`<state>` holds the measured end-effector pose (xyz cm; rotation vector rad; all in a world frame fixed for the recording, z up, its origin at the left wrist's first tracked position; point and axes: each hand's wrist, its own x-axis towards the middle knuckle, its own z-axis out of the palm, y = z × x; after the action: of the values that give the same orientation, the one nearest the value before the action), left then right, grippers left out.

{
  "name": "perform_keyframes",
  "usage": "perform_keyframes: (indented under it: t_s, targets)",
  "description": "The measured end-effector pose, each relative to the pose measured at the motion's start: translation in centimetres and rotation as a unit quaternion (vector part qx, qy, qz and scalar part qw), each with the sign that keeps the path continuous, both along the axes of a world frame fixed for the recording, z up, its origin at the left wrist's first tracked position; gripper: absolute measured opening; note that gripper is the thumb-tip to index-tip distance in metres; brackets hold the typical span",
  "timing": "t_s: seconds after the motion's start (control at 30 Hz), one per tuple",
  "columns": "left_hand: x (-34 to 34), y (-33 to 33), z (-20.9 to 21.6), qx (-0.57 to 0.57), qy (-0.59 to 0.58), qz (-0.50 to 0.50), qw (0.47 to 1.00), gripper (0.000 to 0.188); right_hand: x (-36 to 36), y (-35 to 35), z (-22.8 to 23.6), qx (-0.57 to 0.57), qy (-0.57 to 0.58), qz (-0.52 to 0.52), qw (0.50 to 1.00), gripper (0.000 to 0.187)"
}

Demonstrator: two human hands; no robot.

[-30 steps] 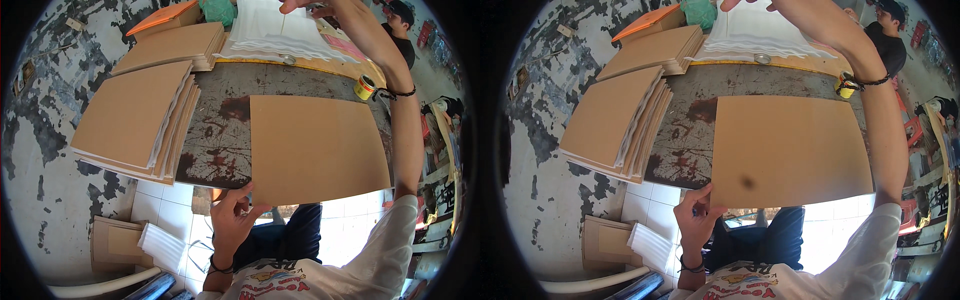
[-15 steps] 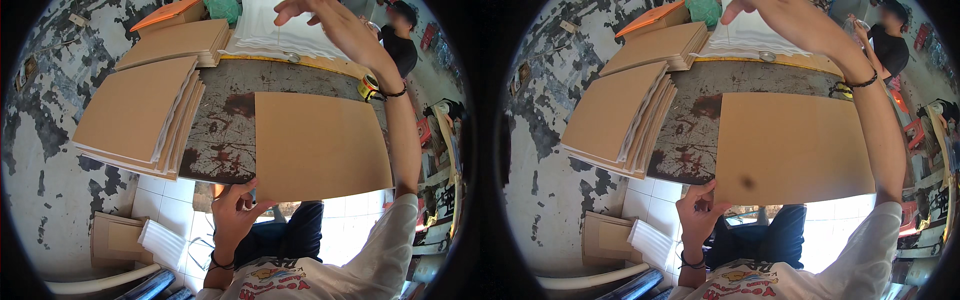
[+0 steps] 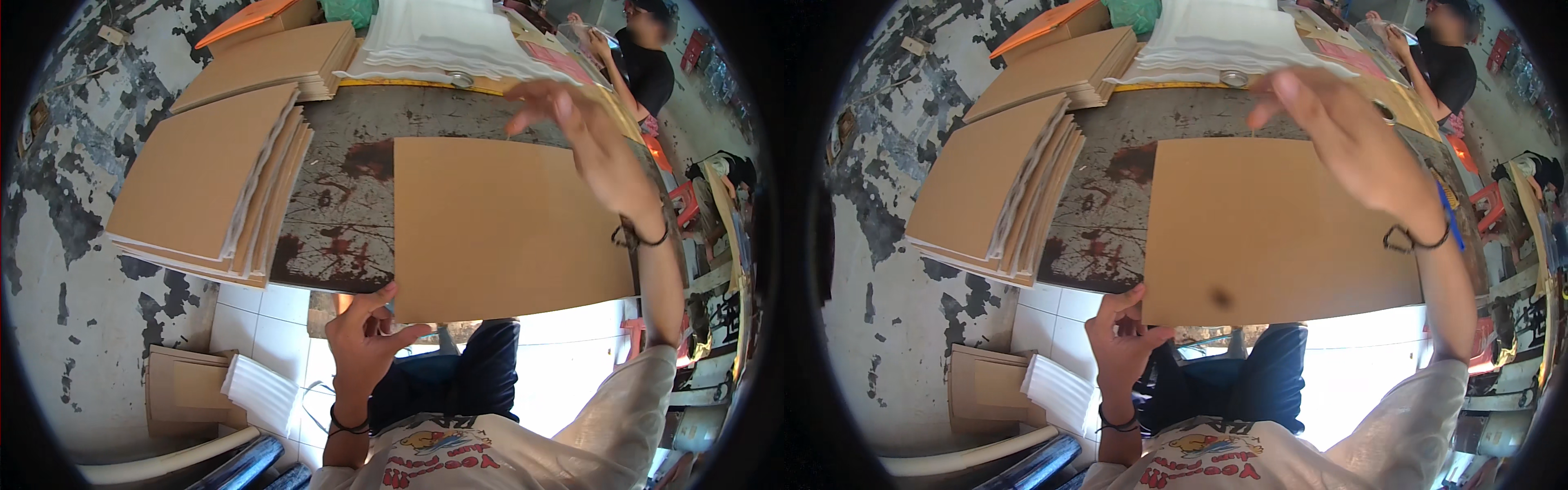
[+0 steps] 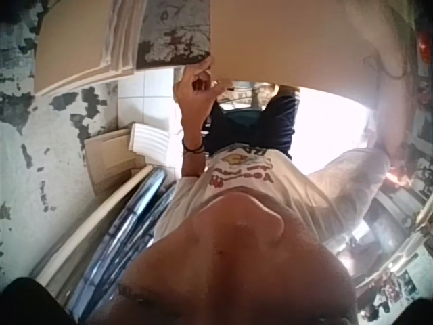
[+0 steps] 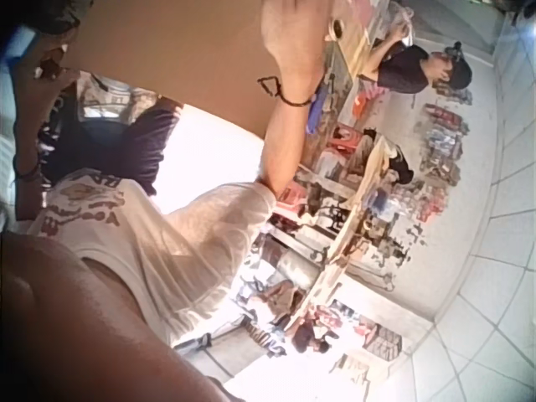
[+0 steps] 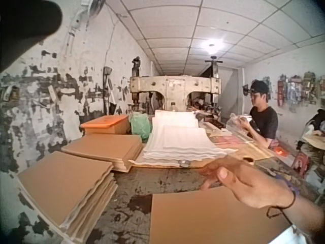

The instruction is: The person attaches foam sheets to cardboard boards by spreading glue from a container onto each cardboard board with their fingers, pressing a foam sheet onto the glued surface, and stacking the assembled pieces.

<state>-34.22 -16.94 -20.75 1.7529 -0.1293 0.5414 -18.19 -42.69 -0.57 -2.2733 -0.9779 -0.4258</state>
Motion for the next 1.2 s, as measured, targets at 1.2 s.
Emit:
perform_keyframes:
  t_s: [1.2]
  targets:
    - [0.3, -1.1, -3.5, 0.058, -0.054, 0.101, 0.992, 0.072, -12.2, -18.7, -10.1, -0.078, -0.01, -0.121, 0.99, 0.079]
